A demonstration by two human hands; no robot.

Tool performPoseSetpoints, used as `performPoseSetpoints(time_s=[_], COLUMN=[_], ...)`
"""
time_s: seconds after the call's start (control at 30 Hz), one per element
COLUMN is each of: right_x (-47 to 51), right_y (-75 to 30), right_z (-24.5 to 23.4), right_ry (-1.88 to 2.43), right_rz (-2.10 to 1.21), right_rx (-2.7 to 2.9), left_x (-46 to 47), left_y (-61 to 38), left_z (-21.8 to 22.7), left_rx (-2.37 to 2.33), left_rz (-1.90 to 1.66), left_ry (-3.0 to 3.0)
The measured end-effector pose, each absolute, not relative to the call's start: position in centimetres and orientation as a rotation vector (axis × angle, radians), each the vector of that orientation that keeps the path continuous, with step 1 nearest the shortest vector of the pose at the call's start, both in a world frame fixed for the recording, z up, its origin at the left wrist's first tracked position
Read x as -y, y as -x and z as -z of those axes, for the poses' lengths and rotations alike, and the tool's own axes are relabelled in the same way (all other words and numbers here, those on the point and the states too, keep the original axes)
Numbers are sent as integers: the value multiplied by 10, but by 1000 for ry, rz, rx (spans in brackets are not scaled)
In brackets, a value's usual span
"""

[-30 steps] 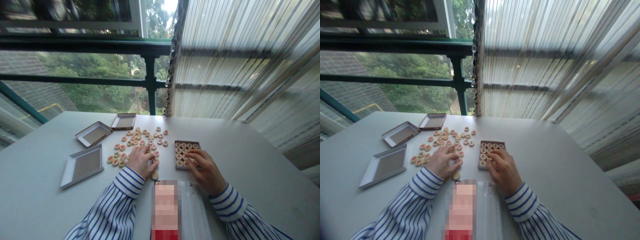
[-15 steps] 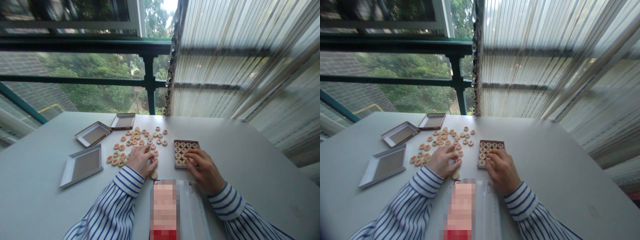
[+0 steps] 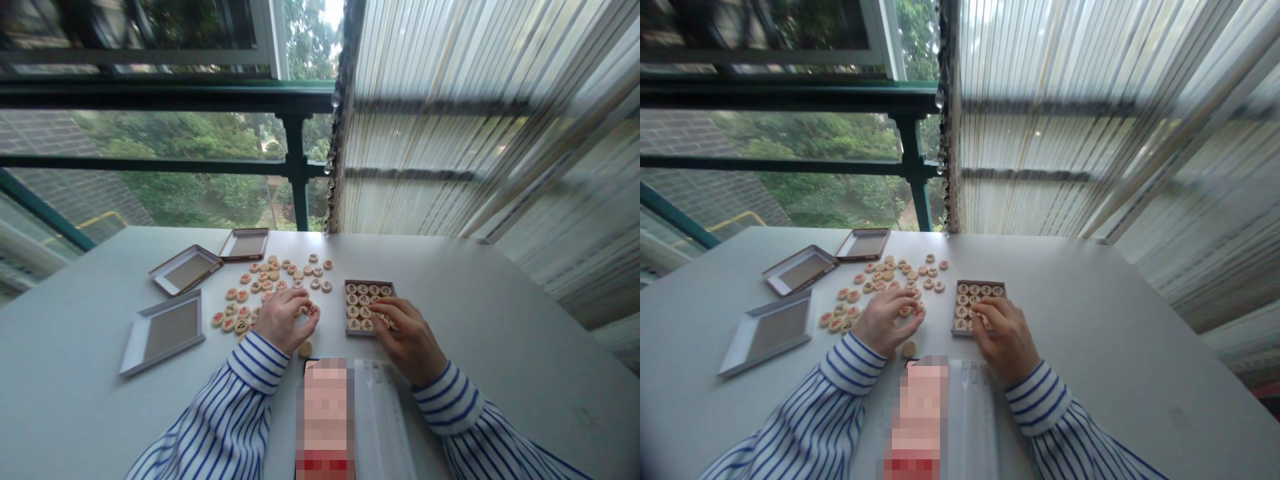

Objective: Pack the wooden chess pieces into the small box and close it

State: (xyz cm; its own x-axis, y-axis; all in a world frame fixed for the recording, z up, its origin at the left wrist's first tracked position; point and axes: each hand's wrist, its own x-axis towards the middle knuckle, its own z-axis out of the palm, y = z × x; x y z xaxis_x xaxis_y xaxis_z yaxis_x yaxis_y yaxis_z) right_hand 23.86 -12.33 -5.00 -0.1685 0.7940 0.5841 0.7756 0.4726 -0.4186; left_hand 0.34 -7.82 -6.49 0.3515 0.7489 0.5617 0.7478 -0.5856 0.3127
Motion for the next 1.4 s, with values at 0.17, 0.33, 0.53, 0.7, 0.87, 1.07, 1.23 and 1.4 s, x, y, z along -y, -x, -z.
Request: performPoseSetpoints(time_s=[0.17,0.33,0.53,0.7,0.87,1.07,1.23,1.4], right_x=[123,124,124,124,125,124,124,124], right_y=[-240,-241,-245,-247,-247,-244,-240,-237], right_z=[51,49,48,48,48,49,52,51], right_ry=[1304,1308,1292,1287,1289,1315,1320,1301], right_rz=[-28,-42,-40,-30,-31,-127,-289,-392], right_rx=[1912,1908,1887,1889,1887,1913,1856,1820], left_x=[83,86,85,78,78,85,88,89], left_y=[-17,-30,-46,-62,-68,-65,-67,-70], left_z=[61,50,39,35,43,51,52,54], left_rx=[-1356,-1304,-1331,-1274,-1264,-1179,-1097,-1043], left_rz=[-1165,-1142,-1061,-1062,-1080,-1122,-1116,-1134], left_ry=[-2536,-2543,-2550,-2539,-2485,-2485,-2486,-2498])
